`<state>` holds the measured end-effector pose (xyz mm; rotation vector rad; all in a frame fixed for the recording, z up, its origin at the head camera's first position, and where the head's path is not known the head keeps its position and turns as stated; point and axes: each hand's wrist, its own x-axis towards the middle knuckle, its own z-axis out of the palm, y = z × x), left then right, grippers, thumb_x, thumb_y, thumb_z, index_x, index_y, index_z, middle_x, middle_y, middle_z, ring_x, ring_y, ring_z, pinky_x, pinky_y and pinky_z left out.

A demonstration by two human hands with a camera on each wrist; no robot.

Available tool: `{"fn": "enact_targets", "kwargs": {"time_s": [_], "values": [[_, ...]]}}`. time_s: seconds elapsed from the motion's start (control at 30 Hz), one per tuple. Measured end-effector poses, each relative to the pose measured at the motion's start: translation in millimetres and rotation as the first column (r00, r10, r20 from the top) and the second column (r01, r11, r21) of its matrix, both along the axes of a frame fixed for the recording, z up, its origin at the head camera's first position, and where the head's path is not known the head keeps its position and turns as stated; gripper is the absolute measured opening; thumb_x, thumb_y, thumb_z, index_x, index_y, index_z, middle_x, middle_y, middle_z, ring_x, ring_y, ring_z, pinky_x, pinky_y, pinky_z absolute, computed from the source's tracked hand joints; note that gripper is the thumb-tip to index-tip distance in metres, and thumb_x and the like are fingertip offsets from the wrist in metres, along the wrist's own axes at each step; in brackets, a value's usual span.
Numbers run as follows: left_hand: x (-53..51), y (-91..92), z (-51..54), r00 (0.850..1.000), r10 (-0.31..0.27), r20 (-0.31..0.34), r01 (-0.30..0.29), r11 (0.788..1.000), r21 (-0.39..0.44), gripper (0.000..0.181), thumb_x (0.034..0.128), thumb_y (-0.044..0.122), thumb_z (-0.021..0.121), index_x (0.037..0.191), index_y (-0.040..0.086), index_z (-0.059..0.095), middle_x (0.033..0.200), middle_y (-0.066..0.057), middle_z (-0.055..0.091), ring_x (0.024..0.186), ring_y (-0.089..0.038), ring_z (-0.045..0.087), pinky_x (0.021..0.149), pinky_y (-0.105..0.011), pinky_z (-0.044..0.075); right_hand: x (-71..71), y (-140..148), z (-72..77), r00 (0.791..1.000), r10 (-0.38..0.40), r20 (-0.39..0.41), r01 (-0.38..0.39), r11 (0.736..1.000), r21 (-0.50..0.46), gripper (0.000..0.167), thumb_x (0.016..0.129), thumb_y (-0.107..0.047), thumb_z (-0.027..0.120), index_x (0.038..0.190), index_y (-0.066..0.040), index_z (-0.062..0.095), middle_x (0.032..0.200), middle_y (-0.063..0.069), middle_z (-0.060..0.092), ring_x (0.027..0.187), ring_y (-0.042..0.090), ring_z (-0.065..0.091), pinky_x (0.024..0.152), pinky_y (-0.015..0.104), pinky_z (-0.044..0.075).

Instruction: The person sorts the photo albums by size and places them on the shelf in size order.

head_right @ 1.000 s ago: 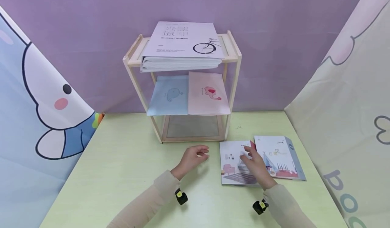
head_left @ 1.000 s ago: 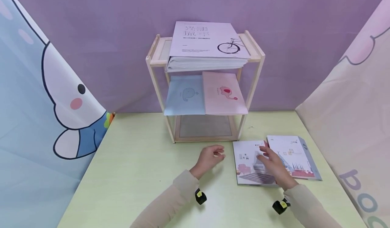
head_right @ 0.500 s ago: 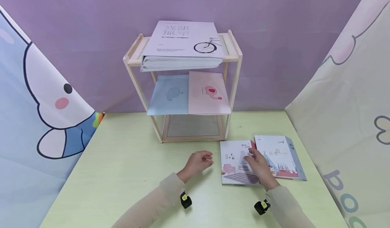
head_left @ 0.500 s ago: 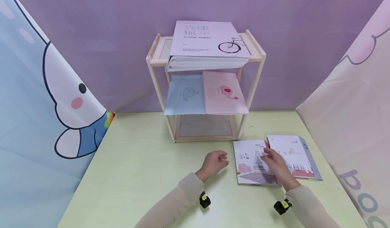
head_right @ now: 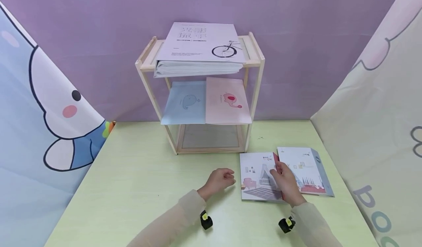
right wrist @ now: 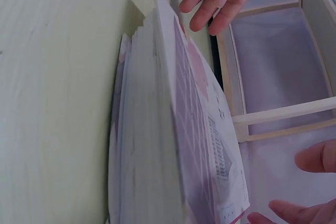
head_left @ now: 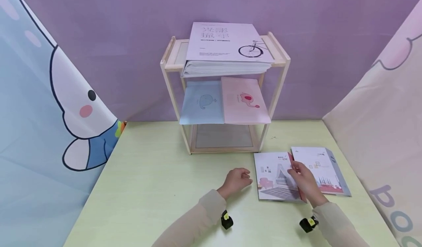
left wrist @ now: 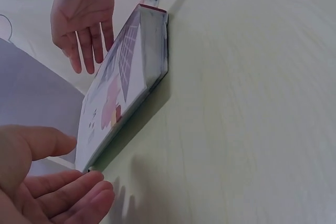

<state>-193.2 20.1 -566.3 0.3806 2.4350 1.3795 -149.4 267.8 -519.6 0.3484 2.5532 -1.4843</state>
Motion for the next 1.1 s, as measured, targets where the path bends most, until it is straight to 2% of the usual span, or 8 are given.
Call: {"fn": "enact_targets", "kwargs": {"time_s": [0.3, 0.5, 0.63, 0.7, 0.83, 0.97, 1.1], "values": [[2.2, 8.8, -7.9, 0.999, 0.017, 0.051, -0.017, 1.0, 0.016, 0.03, 0.0809, 0.017, 0.071, 0.106, 0.0, 0.067, 0.088, -0.001, 0.069, 0.078, -0.01, 0.062, 0.068, -0.022, 0.051, -0.5, 3, -5.3, 0.999, 0.036, 0.029, -0.038, 0.996, 0.084, 0.06, 0.096, -0.022, 0.048, 0.14, 0.013, 0.026, 0.134, 0.033, 0.037, 0.118, 0.041, 0.039, 0.099, 0.053, 0.034], [4.0, 12.9, -4.4, 0.994, 0.026, 0.11, -0.034, 0.997, 0.065, 0.031, 0.0799, 0.013, 0.069, 0.106, -0.003, 0.067, 0.086, -0.002, 0.07, 0.074, -0.009, 0.063, 0.066, -0.021, 0.051, -1.3, 4, -11.0, 0.996, 0.08, 0.042, -0.086, 0.982, 0.167, 0.064, 0.094, -0.019, 0.049, 0.14, 0.017, 0.022, 0.136, 0.038, 0.034, 0.121, 0.044, 0.038, 0.103, 0.056, 0.031], [4.3, 16.6, -1.1, 0.987, 0.047, 0.155, -0.061, 0.994, 0.089, 0.031, 0.0793, 0.01, 0.067, 0.107, -0.005, 0.066, 0.083, -0.001, 0.068, 0.067, -0.008, 0.06, 0.062, -0.022, 0.052, -1.3, 4, -12.8, 0.995, 0.093, 0.034, -0.098, 0.977, 0.19, 0.062, 0.092, -0.016, 0.051, 0.138, 0.019, 0.026, 0.132, 0.037, 0.039, 0.11, 0.038, 0.044, 0.095, 0.053, 0.039], [4.6, 18.9, 0.1, 0.982, 0.063, 0.177, -0.079, 0.993, 0.084, 0.031, 0.0791, 0.01, 0.067, 0.107, -0.004, 0.066, 0.083, -0.001, 0.068, 0.066, -0.008, 0.06, 0.062, -0.023, 0.052, -0.9, 4, -13.1, 0.994, 0.105, 0.008, -0.104, 0.973, 0.207, 0.058, 0.091, -0.015, 0.052, 0.134, 0.02, 0.032, 0.125, 0.035, 0.046, 0.101, 0.035, 0.048, 0.087, 0.048, 0.044], [4.9, 24.1, 0.8, 0.97, 0.103, 0.219, -0.123, 0.99, 0.075, 0.029, 0.079, 0.008, 0.068, 0.105, -0.003, 0.067, 0.085, -0.002, 0.068, 0.066, -0.009, 0.061, 0.062, -0.023, 0.053, 0.3, 3, -13.4, 0.989, 0.135, -0.056, -0.118, 0.965, 0.236, 0.046, 0.09, -0.011, 0.055, 0.123, 0.019, 0.044, 0.11, 0.028, 0.056, 0.089, 0.028, 0.05, 0.072, 0.037, 0.046], [5.0, 29.1, -0.3, 0.957, 0.135, 0.258, -0.166, 0.981, 0.104, 0.022, 0.0792, 0.006, 0.068, 0.1, -0.003, 0.069, 0.079, -0.003, 0.067, 0.064, -0.009, 0.059, 0.06, -0.022, 0.052, 1.1, 2, -14.4, 0.985, 0.148, -0.083, -0.124, 0.961, 0.248, 0.039, 0.089, -0.01, 0.056, 0.116, 0.017, 0.049, 0.104, 0.024, 0.058, 0.084, 0.026, 0.051, 0.068, 0.034, 0.046], [5.1, 34.0, -3.4, 0.942, 0.156, 0.297, -0.206, 0.967, 0.147, 0.016, 0.0797, 0.004, 0.067, 0.094, -0.003, 0.069, 0.072, -0.004, 0.066, 0.062, -0.009, 0.059, 0.059, -0.021, 0.052, 0.9, 3, -15.6, 0.987, 0.147, -0.063, -0.129, 0.964, 0.233, 0.041, 0.09, -0.011, 0.055, 0.119, 0.017, 0.048, 0.108, 0.024, 0.057, 0.087, 0.026, 0.051, 0.071, 0.036, 0.047]]}}
